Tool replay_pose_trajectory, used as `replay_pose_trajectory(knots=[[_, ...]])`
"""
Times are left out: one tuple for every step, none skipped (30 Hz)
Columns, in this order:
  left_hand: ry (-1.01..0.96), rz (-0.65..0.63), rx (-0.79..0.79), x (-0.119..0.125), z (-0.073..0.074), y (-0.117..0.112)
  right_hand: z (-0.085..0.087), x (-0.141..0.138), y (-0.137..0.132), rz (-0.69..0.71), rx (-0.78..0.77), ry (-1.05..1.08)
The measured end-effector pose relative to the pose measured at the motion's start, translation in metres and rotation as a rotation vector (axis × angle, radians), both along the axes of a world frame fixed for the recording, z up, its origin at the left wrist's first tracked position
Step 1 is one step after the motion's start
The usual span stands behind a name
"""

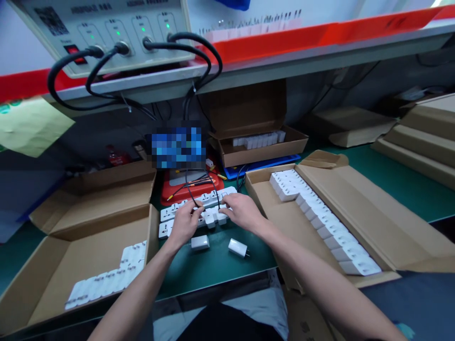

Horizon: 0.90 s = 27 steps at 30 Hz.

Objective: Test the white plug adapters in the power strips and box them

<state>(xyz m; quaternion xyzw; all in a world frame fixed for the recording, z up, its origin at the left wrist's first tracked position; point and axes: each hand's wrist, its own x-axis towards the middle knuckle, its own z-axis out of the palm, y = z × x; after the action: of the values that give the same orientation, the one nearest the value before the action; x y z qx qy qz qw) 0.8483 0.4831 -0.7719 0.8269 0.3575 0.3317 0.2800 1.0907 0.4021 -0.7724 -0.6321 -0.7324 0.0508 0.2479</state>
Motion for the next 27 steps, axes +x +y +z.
replay_pose_trajectory(knots=[[-0.040,0.017,-0.027,-0.003,0.002,0.000,0.004,-0.001,-0.005,-0.012,0.019,-0.016],[-0.069,0.026,-0.052,-0.005,0.004,-0.001,0.007,-0.005,-0.009,-0.014,0.028,-0.038],[-0.088,0.028,-0.077,-0.008,0.006,-0.002,0.010,-0.010,-0.013,-0.006,0.021,-0.064],[-0.103,0.026,-0.101,-0.010,0.007,-0.003,0.011,-0.017,-0.016,0.013,-0.001,-0.096],[-0.119,0.025,-0.126,-0.013,0.007,-0.004,0.012,-0.026,-0.018,0.037,-0.035,-0.134],[-0.136,0.027,-0.152,-0.015,0.007,-0.005,0.013,-0.036,-0.019,0.058,-0.077,-0.178],[-0.154,0.030,-0.179,-0.017,0.007,-0.006,0.013,-0.046,-0.019,0.073,-0.119,-0.229],[-0.171,0.031,-0.206,-0.020,0.007,-0.007,0.012,-0.056,-0.017,0.078,-0.159,-0.284],[-0.189,0.031,-0.232,-0.023,0.006,-0.008,0.012,-0.065,-0.015,0.076,-0.194,-0.340],[-0.204,0.026,-0.258,-0.026,0.005,-0.010,0.012,-0.072,-0.011,0.065,-0.223,-0.391],[-0.219,0.021,-0.283,-0.029,0.004,-0.011,0.012,-0.078,-0.007,0.048,-0.248,-0.433],[-0.235,0.016,-0.308,-0.032,0.003,-0.013,0.012,-0.082,-0.003,0.032,-0.271,-0.460],[-0.255,0.015,-0.332,-0.035,0.002,-0.014,0.013,-0.085,0.001,0.019,-0.293,-0.471],[-0.276,0.016,-0.357,-0.038,0.002,-0.015,0.014,-0.086,0.004,0.013,-0.313,-0.465],[-0.299,0.020,-0.384,-0.040,0.001,-0.017,0.015,-0.086,0.006,0.014,-0.327,-0.443],[-0.327,0.025,-0.411,-0.042,0.001,-0.018,0.017,-0.085,0.007,0.020,-0.330,-0.409],[-0.363,0.033,-0.440,-0.043,0.000,-0.020,0.020,-0.083,0.007,0.028,-0.317,-0.366],[-0.410,0.049,-0.467,-0.043,0.001,-0.022,0.022,-0.080,0.005,0.038,-0.286,-0.317],[-0.469,0.074,-0.494,-0.042,0.001,-0.024,0.026,-0.078,0.002,0.050,-0.238,-0.261],[-0.541,0.103,-0.525,-0.040,0.003,-0.027,0.029,-0.076,-0.003,0.065,-0.178,-0.200],[-0.621,0.129,-0.567,-0.038,0.005,-0.030,0.032,-0.076,-0.009,0.083,-0.113,-0.133],[-0.703,0.145,-0.621,-0.034,0.007,-0.034,0.035,-0.076,-0.016,0.108,-0.054,-0.064],[-0.784,0.148,-0.689,-0.031,0.010,-0.038,0.038,-0.078,-0.023,0.140,-0.006,0.003],[-0.859,0.136,-0.766,-0.027,0.014,-0.043,0.039,-0.082,-0.030,0.175,0.038,0.065],[-0.922,0.117,-0.844,-0.022,0.017,-0.049,0.040,-0.086,-0.037,0.207,0.084,0.118],[-0.969,0.099,-0.911,-0.019,0.020,-0.054,0.040,-0.091,-0.043,0.234,0.138,0.162],[-0.999,0.089,-0.962,-0.015,0.023,-0.059,0.039,-0.096,-0.049,0.254,0.197,0.199]])
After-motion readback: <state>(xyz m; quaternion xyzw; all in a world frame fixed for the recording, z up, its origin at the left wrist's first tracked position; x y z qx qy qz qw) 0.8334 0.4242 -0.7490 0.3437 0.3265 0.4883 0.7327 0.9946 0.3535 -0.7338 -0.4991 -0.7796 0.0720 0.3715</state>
